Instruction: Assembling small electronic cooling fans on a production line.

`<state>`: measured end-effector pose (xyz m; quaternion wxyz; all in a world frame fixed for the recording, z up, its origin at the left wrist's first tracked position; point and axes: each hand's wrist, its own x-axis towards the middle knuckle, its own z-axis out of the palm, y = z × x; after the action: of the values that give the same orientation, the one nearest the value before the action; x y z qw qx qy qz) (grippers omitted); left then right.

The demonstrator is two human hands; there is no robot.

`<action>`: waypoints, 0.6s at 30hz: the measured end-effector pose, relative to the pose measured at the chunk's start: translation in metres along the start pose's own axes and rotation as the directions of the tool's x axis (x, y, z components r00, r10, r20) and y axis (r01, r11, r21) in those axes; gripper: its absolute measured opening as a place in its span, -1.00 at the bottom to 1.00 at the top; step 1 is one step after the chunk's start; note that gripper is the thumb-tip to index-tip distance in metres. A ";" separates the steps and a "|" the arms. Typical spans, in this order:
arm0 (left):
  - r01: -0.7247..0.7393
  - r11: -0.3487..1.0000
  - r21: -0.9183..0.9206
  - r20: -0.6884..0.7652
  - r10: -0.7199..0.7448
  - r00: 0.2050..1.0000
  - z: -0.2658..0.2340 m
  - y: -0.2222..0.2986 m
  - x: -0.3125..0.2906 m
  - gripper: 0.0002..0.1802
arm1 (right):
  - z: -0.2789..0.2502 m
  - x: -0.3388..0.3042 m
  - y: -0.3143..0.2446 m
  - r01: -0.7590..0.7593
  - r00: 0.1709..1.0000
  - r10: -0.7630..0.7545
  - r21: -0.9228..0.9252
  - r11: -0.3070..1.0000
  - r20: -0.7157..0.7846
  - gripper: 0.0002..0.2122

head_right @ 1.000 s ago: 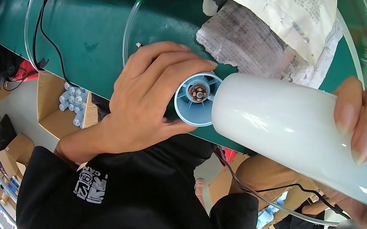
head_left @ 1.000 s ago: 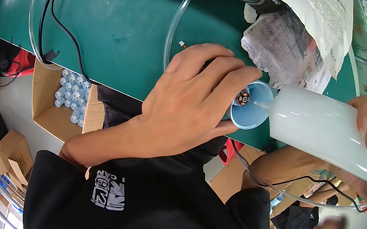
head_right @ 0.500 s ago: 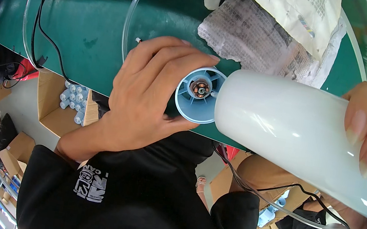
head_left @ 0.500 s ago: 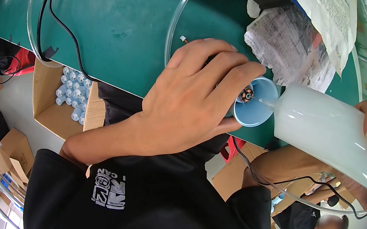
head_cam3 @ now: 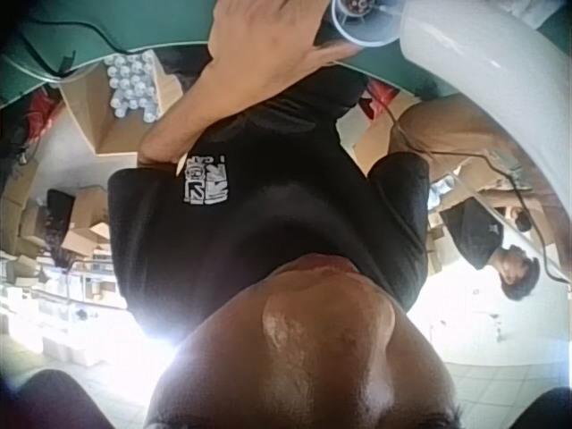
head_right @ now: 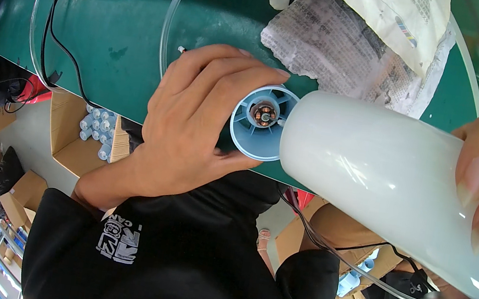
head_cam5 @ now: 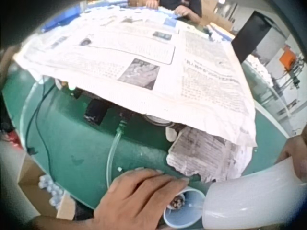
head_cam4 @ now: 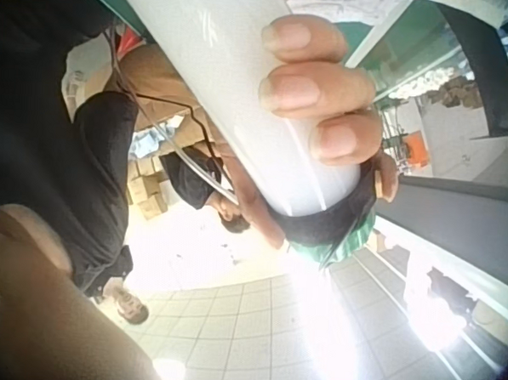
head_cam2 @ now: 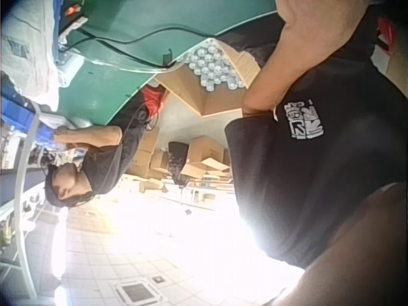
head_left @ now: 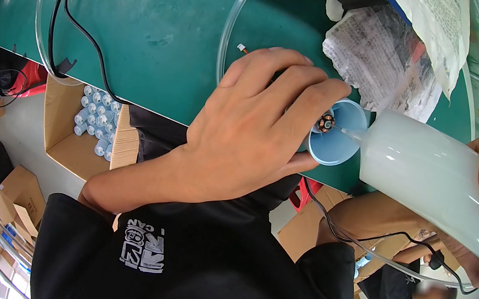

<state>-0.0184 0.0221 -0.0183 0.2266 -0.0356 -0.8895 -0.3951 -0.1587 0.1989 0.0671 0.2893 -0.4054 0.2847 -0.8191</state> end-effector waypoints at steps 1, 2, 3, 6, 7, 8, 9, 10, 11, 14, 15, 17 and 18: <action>0.001 1.000 0.002 0.000 -0.001 1.000 -0.001 0.000 0.000 -0.27 | -0.007 -0.007 -0.017 -0.008 1.000 0.008 0.000 1.000 0.010 -0.30; 0.001 1.000 0.005 0.002 -0.001 1.000 -0.001 0.000 0.000 -0.27 | -0.007 -0.006 -0.018 -0.015 1.000 0.015 -0.003 1.000 0.017 -0.29; 0.001 1.000 0.008 0.005 -0.001 1.000 -0.001 0.001 0.001 -0.27 | -0.007 -0.006 -0.016 -0.023 0.999 0.023 -0.006 1.000 0.025 -0.29; 0.003 1.000 0.008 -0.002 -0.003 1.000 0.000 0.001 0.001 -0.28 | -0.002 -0.004 -0.009 -0.046 0.998 0.046 -0.012 0.999 0.049 -0.29; 0.003 1.000 0.008 -0.001 -0.003 1.000 0.001 0.001 0.001 -0.28 | -0.003 -0.005 -0.009 -0.046 0.998 0.047 -0.011 0.999 0.048 -0.29; 0.002 1.000 0.008 -0.009 -0.002 1.000 0.001 0.001 0.001 -0.28 | -0.003 -0.005 -0.010 -0.058 0.997 0.058 -0.014 0.998 0.045 -0.29; 0.000 1.000 0.008 -0.018 0.000 1.000 0.001 0.000 0.001 -0.28 | -0.003 -0.007 -0.010 -0.070 0.997 0.070 -0.017 0.997 0.041 -0.30; 0.001 1.000 0.009 -0.018 -0.001 1.000 0.001 0.000 0.001 -0.28 | -0.004 -0.009 -0.010 -0.082 0.996 0.083 -0.020 0.996 0.038 -0.30; 0.002 1.000 0.010 -0.016 -0.002 1.000 0.001 0.000 0.001 -0.29 | -0.004 -0.010 -0.011 -0.093 0.995 0.094 -0.023 0.995 0.035 -0.30; 0.002 1.000 0.013 -0.011 -0.002 1.000 0.000 0.001 0.003 -0.29 | -0.003 -0.011 -0.016 -0.133 0.991 0.134 -0.019 0.991 0.030 -0.32; 0.001 1.000 0.014 -0.008 -0.001 1.000 0.000 0.002 0.003 -0.29 | -0.002 -0.011 -0.019 -0.163 0.986 0.163 -0.013 0.987 0.029 -0.33; -0.003 1.000 0.020 -0.013 0.003 1.000 0.001 0.001 0.003 -0.29 | -0.005 -0.014 -0.029 -0.095 0.995 0.095 -0.011 0.995 -0.039 -0.32; -0.006 1.000 0.019 -0.015 0.006 1.000 0.001 0.001 0.003 -0.30 | -0.008 -0.017 -0.037 -0.031 0.993 0.029 -0.016 0.999 -0.111 -0.30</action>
<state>-0.0214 0.0232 -0.0169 0.2349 -0.0330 -0.8915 -0.3861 -0.1655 0.2380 0.0806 0.2816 -0.3576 0.3139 -0.8333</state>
